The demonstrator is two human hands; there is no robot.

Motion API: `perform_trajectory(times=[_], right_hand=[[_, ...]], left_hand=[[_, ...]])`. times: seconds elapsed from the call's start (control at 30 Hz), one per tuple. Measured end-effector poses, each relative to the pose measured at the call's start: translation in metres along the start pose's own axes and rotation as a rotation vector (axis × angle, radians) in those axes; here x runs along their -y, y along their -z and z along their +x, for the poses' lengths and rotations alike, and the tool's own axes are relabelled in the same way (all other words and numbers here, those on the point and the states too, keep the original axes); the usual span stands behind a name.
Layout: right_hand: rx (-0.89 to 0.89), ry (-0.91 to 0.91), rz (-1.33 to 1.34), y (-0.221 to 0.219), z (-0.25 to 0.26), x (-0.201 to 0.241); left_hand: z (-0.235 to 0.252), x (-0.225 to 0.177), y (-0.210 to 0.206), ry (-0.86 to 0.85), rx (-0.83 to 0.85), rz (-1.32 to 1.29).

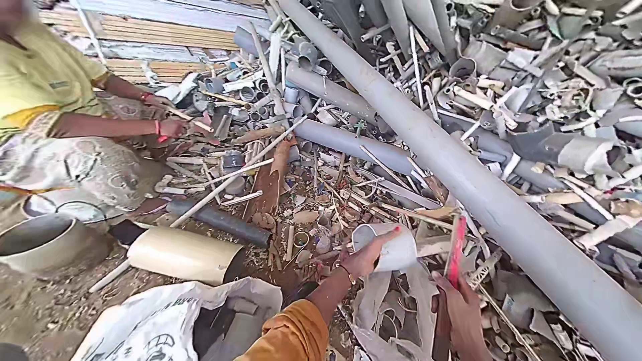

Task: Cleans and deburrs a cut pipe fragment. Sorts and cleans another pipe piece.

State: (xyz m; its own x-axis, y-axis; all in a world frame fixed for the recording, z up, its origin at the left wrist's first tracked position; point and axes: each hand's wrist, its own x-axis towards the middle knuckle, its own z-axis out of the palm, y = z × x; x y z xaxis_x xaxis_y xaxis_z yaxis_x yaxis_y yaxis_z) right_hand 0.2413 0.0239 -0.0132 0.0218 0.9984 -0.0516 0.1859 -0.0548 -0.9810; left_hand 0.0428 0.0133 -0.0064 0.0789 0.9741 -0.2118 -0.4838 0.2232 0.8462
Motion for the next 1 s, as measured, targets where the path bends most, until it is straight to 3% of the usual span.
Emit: perform_trajectory(times=[0.1,0.2,0.33,0.5,0.67,0.77,0.87,0.93,1.0], right_hand=[[0.172,-0.149,0.274,-0.001,-0.004,0.009],[0.32,-0.201,0.359,-0.01,-0.006,0.006],[0.217,-0.222,0.249,-0.027,-0.014,0.005],[0.168,-0.082,0.216,-0.042,-0.026,0.018],[0.069,-0.067,0.208,-0.054,-0.036,0.029],[-0.022,-0.061,0.277,-0.057,-0.034,0.032],[-0.118,-0.063,0.349,-0.048,-0.028,0.037],[-0.179,-0.067,0.34,-0.036,-0.017,0.034],[-0.237,-0.064,0.32,-0.024,-0.005,0.027]], left_hand=[[-0.005,0.008,-0.01,0.06,0.146,0.073],[0.001,0.015,-0.015,0.072,0.203,0.162],[0.003,0.015,-0.01,0.02,0.22,0.136],[-0.018,0.007,-0.006,0.019,0.183,0.019],[-0.026,0.008,-0.005,-0.043,0.141,-0.056],[-0.019,0.015,-0.009,-0.088,0.049,-0.059],[-0.018,0.013,-0.01,-0.147,-0.147,0.215],[-0.017,0.013,-0.006,-0.357,-0.401,0.441],[-0.021,0.004,0.008,-0.565,-0.563,0.459]])
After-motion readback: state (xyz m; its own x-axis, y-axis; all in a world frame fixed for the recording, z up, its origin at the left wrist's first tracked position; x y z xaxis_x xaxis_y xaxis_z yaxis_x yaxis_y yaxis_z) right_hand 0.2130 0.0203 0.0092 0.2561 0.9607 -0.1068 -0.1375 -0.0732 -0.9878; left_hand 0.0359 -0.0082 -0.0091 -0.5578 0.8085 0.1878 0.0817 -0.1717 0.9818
